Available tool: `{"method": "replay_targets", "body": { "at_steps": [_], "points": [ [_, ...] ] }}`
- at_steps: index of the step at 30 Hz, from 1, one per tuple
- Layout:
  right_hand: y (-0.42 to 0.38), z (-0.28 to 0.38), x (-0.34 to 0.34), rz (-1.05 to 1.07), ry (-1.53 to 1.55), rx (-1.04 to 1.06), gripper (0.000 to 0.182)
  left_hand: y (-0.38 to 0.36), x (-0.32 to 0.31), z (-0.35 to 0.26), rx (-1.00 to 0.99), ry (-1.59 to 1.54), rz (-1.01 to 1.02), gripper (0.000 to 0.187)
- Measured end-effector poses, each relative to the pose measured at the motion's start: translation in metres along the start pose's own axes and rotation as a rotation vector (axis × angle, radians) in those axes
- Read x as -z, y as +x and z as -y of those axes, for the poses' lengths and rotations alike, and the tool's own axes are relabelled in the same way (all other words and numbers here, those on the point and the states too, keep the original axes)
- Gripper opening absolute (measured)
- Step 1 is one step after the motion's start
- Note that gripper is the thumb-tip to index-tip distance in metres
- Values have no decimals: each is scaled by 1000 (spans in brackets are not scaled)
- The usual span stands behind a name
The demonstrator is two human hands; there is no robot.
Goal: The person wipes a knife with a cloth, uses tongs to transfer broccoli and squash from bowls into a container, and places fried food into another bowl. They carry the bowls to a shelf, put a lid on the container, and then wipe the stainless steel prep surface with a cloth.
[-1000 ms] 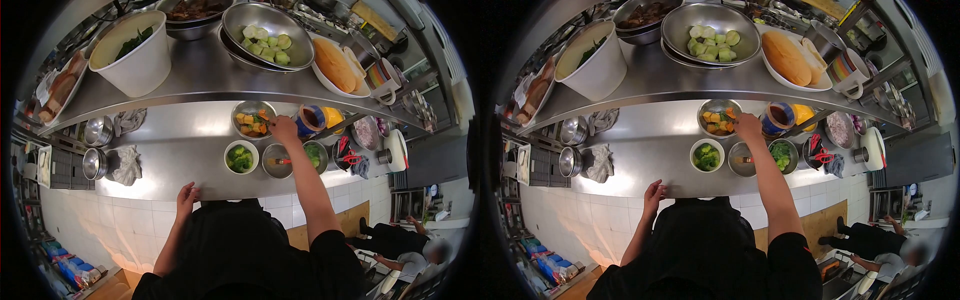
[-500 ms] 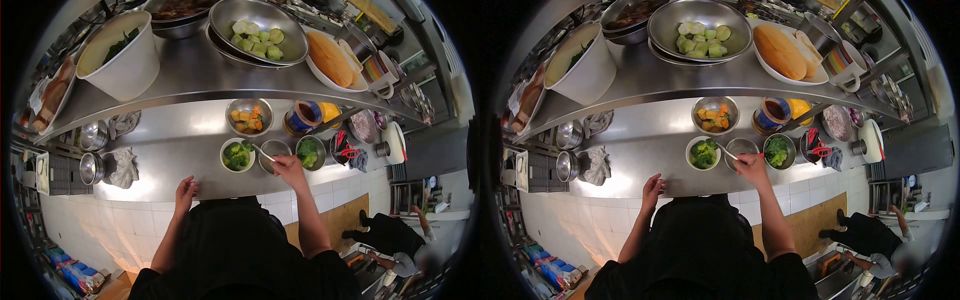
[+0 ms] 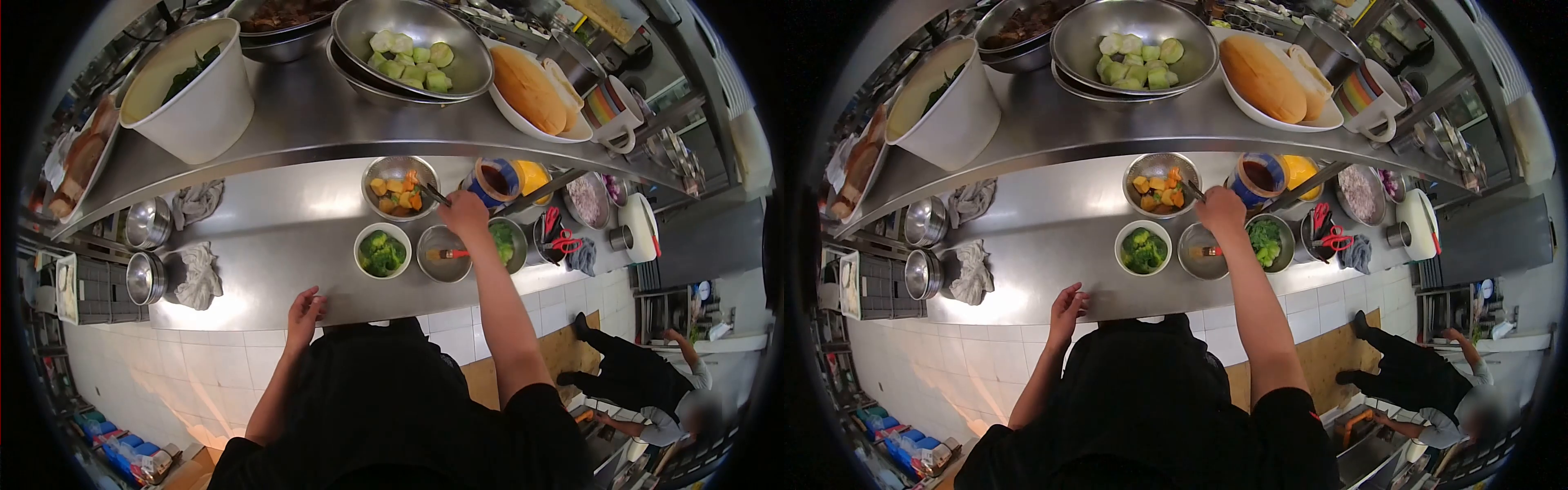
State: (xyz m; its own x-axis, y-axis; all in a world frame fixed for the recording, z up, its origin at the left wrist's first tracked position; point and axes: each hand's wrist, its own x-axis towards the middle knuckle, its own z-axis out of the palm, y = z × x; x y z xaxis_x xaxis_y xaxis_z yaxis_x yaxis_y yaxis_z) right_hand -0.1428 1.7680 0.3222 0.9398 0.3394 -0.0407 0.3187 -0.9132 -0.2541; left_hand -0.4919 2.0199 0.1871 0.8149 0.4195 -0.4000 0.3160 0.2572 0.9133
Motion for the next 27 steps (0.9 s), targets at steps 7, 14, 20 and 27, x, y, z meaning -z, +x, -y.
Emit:
{"method": "replay_targets", "body": {
  "at_steps": [7,14,20,27],
  "points": [
    [47,17,-14,141,-89,-58,35,-17,5,-1,12,-67,-77,41],
    [20,-9,-11,-59,116,90,22,-30,11,11,89,-46,-125,42],
    [-47,-10,19,-49,226,277,18,-19,8,5,7,-62,-52,42],
    [-117,-21,1,-35,257,493,18,-5,7,-9,-16,32,-3,43]
  ]
}}
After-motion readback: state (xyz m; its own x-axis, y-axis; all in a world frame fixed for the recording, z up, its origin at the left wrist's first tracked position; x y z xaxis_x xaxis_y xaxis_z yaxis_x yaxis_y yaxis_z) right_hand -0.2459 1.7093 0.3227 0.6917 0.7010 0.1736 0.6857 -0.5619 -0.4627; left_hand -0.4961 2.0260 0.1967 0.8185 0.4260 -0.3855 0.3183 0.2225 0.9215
